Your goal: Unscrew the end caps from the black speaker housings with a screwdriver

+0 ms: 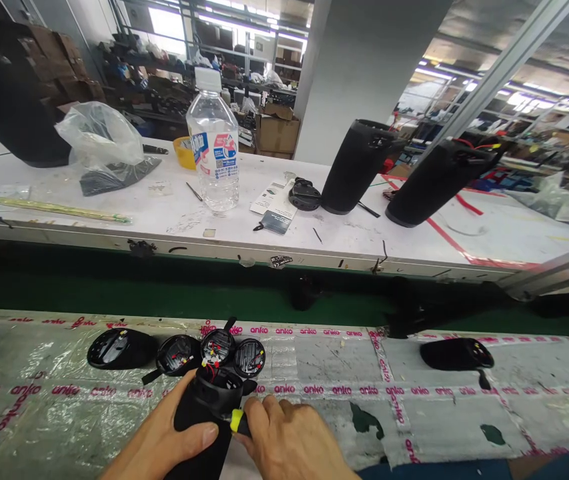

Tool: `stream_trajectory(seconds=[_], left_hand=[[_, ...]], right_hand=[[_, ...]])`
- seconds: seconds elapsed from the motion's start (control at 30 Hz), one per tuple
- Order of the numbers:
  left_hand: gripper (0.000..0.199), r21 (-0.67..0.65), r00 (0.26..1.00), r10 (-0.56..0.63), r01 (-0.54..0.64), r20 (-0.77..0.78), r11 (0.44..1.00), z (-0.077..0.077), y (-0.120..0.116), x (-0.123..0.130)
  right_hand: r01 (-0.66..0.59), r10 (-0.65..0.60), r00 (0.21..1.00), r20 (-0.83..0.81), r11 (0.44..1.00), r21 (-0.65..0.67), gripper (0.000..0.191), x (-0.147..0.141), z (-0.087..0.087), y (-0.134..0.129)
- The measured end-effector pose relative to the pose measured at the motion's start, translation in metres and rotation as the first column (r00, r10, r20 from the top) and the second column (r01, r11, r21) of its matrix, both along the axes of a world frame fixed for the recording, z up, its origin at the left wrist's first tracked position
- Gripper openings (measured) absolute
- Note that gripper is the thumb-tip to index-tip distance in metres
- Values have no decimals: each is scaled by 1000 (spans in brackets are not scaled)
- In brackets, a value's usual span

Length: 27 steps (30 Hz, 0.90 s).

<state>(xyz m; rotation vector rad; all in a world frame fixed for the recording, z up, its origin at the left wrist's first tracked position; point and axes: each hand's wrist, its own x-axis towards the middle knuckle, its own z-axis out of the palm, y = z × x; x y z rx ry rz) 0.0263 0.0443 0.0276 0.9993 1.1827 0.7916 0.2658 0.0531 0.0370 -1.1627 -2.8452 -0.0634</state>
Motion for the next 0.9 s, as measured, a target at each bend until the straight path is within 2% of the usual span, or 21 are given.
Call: stream_trajectory(seconds=[0.13,0.27,0.37,0.5,0.6,0.67,0.73,0.8,0.9], left_hand=[[66,10,999,-37,37,35,999,7,1,2],[70,-4,999,-35,35,4,999,10,0,4],[74,26,995,-29,32,-93,999,7,-4,6],[76,60,971,59,-47,-230,997,0,-8,10],[76,46,966,76,-66,-246,997,-5,-7,11],[74,12,985,49,-47,-165,999,-8,-6,8],[74,-30,999,23,-24,-41,999,-10,-5,5],[76,-62,1000,13,-12,24,998,-10,-4,1],[75,-95,999,50,-50,-11,994,-6,-4,-3]], right_hand=[[-15,14,999,31,1000,22,44,0,2,0],[-13,11,996,86,1000,21,45,4,3,-4],[-19,14,988,155,999,33,39,5,3,-8],[-17,-6,970,243,996,93,36,-3,8,-10],[-8,-11,970,244,997,77,31,-9,11,-7],[12,-12,991,135,1000,-3,27,-7,9,-4],[56,-70,993,-96,989,-139,20,-2,6,-3],[103,-187,932,-309,957,-271,13,6,4,-2],[170,-348,838,-419,898,-405,20,13,4,-4]])
